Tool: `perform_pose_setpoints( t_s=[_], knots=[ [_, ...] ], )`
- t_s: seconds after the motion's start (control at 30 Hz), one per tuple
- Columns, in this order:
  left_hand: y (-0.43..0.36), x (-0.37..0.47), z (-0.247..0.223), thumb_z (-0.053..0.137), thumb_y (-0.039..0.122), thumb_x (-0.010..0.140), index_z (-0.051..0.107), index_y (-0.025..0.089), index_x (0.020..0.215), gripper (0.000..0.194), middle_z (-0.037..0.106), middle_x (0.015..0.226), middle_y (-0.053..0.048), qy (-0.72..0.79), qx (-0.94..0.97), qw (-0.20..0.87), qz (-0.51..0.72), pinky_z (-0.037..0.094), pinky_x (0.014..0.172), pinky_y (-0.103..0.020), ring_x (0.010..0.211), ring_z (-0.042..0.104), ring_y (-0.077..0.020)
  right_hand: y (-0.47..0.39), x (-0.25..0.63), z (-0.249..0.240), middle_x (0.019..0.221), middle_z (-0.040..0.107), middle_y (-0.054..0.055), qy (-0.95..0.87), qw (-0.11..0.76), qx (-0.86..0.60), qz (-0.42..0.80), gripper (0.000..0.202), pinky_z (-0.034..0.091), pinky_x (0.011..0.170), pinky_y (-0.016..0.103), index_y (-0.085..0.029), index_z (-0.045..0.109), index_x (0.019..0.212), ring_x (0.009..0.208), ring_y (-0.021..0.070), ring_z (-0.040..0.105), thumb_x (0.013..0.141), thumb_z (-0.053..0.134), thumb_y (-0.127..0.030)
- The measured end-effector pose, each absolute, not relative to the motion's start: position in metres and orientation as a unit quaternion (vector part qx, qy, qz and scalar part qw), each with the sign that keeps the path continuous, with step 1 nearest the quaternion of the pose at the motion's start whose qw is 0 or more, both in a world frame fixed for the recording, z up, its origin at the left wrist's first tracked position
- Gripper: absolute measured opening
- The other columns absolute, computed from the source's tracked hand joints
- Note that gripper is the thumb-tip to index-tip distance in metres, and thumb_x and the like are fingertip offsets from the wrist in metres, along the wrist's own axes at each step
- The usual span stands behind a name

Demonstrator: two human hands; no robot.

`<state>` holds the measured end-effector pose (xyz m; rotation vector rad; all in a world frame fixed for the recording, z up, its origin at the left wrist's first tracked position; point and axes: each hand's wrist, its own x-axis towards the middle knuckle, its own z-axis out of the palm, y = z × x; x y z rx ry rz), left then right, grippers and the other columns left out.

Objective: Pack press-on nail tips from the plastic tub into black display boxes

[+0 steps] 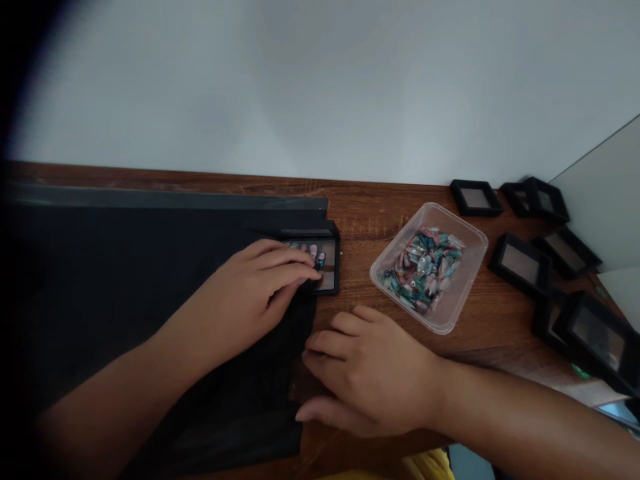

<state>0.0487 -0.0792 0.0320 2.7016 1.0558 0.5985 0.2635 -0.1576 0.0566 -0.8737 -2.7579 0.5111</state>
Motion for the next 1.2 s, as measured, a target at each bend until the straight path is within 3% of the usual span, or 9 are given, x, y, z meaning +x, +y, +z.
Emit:
perform_pose_setpoints(
  t_s=[0.2,0.33,0.43,0.53,0.67,0.83,1.2],
  knots=[
    [-0.077,0.048,0.032,0.049,0.012,0.098,0.078,0.022,0.104,0.031,0.079,0.108,-0.004,0.338,0.905,0.075,0.248,0.055,0.093,-0.043,0.101,0.066,-0.0258,-0.157,0.263,0.059,0.116,0.075,0.011,-0.933,0.129,-0.301,0.151,0.048,0.045,0.082,0.038,-0.009,0.071,0.117,0.095,0.0233,0.062,0.109,0.042,-0.047],
    [-0.08,0.049,0.04,0.058,0.016,0.096,0.076,0.022,0.104,0.021,0.079,0.099,-0.004,0.336,0.886,0.063,0.314,0.056,0.086,-0.041,0.091,0.068,-0.0244,-0.158,0.267,0.063,0.12,0.075,0.011,-0.922,0.233,-0.282,0.126,0.044,0.047,0.08,0.037,-0.008,0.068,0.12,0.095,0.0216,0.062,0.109,0.045,-0.043],
    [-0.084,0.049,0.049,0.065,0.018,0.092,0.074,0.022,0.104,0.016,0.077,0.086,-0.003,0.321,0.863,0.09,0.379,0.056,0.074,-0.036,0.077,0.066,-0.0207,-0.16,0.27,0.066,0.124,0.073,0.013,-0.897,0.316,-0.296,0.089,0.042,0.047,0.09,0.037,-0.006,0.065,0.125,0.104,0.022,0.062,0.108,0.048,-0.04],
    [-0.09,0.047,0.056,0.067,0.02,0.089,0.071,0.022,0.106,0.017,0.074,0.08,-0.001,0.289,0.85,0.125,0.423,0.055,0.068,-0.033,0.07,0.064,-0.0182,-0.166,0.273,0.066,0.126,0.072,0.012,-0.846,0.374,-0.38,0.013,0.043,0.041,0.099,0.043,-0.011,0.065,0.128,0.111,0.0249,0.06,0.108,0.038,-0.039],
    [-0.098,0.048,0.059,0.069,0.028,0.089,0.068,0.025,0.115,0.026,0.077,0.088,-0.001,0.284,0.825,0.226,0.434,0.06,0.073,-0.031,0.079,0.072,-0.0185,-0.172,0.272,0.065,0.131,0.071,0.007,-0.827,0.363,-0.428,-0.041,0.052,0.033,0.104,0.047,-0.016,0.065,0.132,0.115,0.0273,0.058,0.109,0.027,-0.044],
    [-0.102,0.057,0.057,0.068,0.021,0.092,0.073,0.025,0.098,0.008,0.081,0.09,0.003,0.313,0.775,0.337,0.433,0.062,0.074,-0.022,0.079,0.076,-0.0131,-0.171,0.269,0.06,0.136,0.069,0.006,-0.836,0.344,-0.427,-0.031,0.056,0.032,0.105,0.046,-0.018,0.062,0.137,0.119,0.0276,0.058,0.108,0.025,-0.046],
    [-0.102,0.059,0.057,0.073,0.02,0.087,0.077,0.026,0.092,0.009,0.081,0.085,0.003,0.317,0.722,0.425,0.444,0.062,0.07,-0.021,0.076,0.076,-0.0131,-0.167,0.271,0.062,0.137,0.068,0.012,-0.861,0.315,-0.399,-0.016,0.054,0.033,0.104,0.046,-0.011,0.058,0.137,0.121,0.0262,0.055,0.109,0.026,-0.045]
  ],
)
